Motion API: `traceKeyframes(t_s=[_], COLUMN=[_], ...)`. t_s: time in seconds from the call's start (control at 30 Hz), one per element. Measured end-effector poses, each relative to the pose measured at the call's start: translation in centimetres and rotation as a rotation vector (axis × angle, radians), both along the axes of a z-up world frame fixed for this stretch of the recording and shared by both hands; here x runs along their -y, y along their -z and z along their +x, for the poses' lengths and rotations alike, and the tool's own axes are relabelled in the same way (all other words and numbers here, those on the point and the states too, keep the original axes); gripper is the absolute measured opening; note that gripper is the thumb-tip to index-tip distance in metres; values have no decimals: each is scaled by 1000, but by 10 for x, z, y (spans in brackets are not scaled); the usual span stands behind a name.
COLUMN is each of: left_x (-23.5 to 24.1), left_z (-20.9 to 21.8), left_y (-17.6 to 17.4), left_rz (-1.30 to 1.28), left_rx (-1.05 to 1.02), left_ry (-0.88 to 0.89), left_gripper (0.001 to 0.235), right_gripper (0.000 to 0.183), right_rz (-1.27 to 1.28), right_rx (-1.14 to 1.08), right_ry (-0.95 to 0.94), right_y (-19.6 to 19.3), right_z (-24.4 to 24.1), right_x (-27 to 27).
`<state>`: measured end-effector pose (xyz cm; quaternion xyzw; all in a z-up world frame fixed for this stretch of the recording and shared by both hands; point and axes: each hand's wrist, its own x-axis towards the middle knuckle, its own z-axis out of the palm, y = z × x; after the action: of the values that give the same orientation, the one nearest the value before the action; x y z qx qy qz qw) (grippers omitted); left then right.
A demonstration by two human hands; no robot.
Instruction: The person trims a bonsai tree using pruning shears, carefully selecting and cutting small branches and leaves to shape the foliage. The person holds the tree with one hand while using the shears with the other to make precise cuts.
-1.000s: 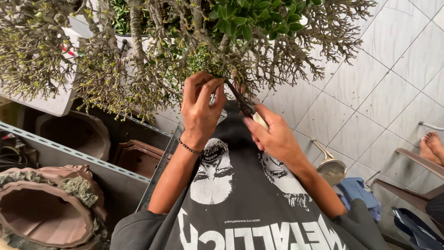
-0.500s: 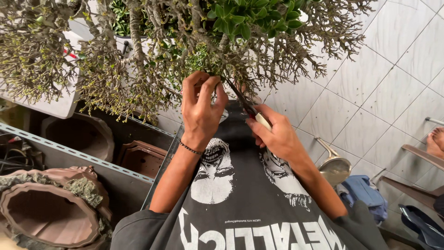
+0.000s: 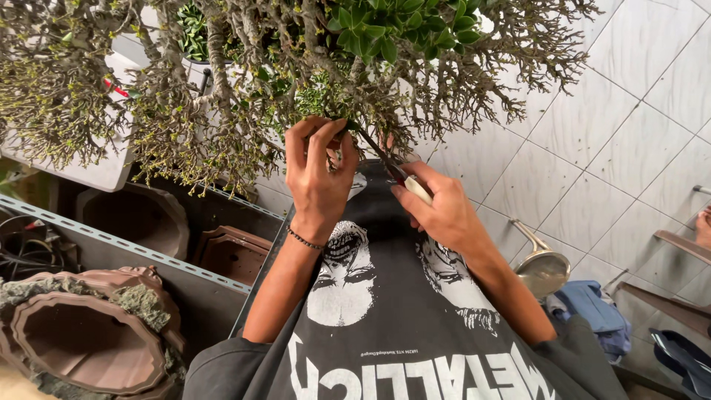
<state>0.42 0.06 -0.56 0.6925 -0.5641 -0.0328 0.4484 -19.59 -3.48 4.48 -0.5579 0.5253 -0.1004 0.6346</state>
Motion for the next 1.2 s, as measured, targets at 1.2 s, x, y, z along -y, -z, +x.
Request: traceKeyframes(t_s=[1.2], left_x=[12], left_z=[-15], left_y=[-6], left_rz=[-102], left_rx=[-43], left_ry=[-35], left_gripper=[9], right_gripper=[33], right_rz=[111], right_rx=[-83], right_ry=[-238], right_y=[-12], right_z=[-39], right_x=[65])
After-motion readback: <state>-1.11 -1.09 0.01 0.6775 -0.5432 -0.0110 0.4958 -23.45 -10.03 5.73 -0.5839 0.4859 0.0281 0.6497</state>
